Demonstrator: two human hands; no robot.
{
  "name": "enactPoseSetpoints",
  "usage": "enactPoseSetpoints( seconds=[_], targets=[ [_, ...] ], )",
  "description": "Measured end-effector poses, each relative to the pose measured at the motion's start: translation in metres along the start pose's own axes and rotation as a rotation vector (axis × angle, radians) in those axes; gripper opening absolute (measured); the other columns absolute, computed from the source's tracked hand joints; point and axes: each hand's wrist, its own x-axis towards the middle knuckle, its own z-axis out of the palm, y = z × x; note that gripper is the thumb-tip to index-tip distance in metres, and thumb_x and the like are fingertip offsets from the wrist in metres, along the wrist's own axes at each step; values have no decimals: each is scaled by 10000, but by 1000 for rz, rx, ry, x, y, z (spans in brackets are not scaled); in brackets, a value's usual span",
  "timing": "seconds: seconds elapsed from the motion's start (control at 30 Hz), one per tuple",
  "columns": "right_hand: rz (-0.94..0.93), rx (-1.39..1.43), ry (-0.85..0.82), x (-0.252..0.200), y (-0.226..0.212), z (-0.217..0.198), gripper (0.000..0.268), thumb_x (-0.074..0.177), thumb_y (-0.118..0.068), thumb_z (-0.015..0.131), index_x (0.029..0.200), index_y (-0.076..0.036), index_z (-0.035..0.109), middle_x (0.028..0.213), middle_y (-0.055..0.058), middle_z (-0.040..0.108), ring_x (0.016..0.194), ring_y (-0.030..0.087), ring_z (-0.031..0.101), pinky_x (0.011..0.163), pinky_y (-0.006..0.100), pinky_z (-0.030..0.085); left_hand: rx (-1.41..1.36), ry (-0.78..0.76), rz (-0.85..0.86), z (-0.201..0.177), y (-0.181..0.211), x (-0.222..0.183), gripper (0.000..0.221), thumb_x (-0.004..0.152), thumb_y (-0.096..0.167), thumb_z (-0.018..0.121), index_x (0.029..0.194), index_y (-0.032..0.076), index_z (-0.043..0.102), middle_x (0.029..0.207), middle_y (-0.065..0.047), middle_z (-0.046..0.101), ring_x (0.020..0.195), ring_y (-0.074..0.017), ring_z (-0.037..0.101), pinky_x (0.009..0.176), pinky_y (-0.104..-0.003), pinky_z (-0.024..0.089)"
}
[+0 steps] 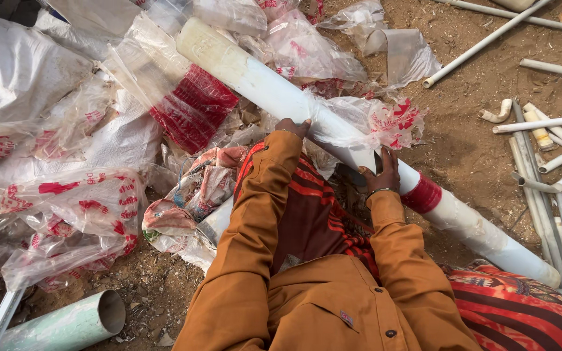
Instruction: The person wraps a plastic pipe with plastic sheeting and red tape, then uses a small blade to trim the excess plastic.
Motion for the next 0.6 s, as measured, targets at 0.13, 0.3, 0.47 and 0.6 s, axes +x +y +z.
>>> enactPoseSetpoints(
  seconds=[0.13, 0.3, 0.47, 0.6],
  targets=[
    [13, -66, -24, -1, 3, -1, 893, 744, -257, 928, 1515, -133, 496, 1613, 155, 403, 1429, 382, 444, 1111, 463, 446, -39, 30, 32, 24, -5, -13, 747, 934, 688, 535, 1099, -2, 766, 1104, -278, 739, 1091, -465, 702, 947, -519, 556],
    [76, -11, -20, 2, 9, 6, 889, 725, -264, 903, 1510, -175, 495, 1635, 128, 389, 1447, 350, 447, 1098, 449, 467, -27, -172, -142, 53, 16, -4, 967, 911, 862, 325, 1116, 13, 740, 1023, -193, 777, 1115, -400, 687, 969, -538, 491],
    [54, -59, -10, 4, 14, 13, 892, 752, -290, 911, 1526, -174, 483, 1647, 129, 363, 1451, 359, 434, 1098, 457, 465, -126, -25, -189, 61, 3, 4, 840, 894, 791, 501, 1044, 3, 750, 949, -203, 710, 954, -405, 695, 819, -516, 541],
    [63, -32, -4, 4, 16, 8, 896, 747, -297, 905, 1523, -172, 477, 1649, 137, 338, 1451, 363, 425, 1079, 450, 477, -607, 2, -20, 79, -12, 9, 513, 918, 485, 679, 892, -21, 757, 755, -138, 763, 619, -253, 673, 614, -406, 530]
  ],
)
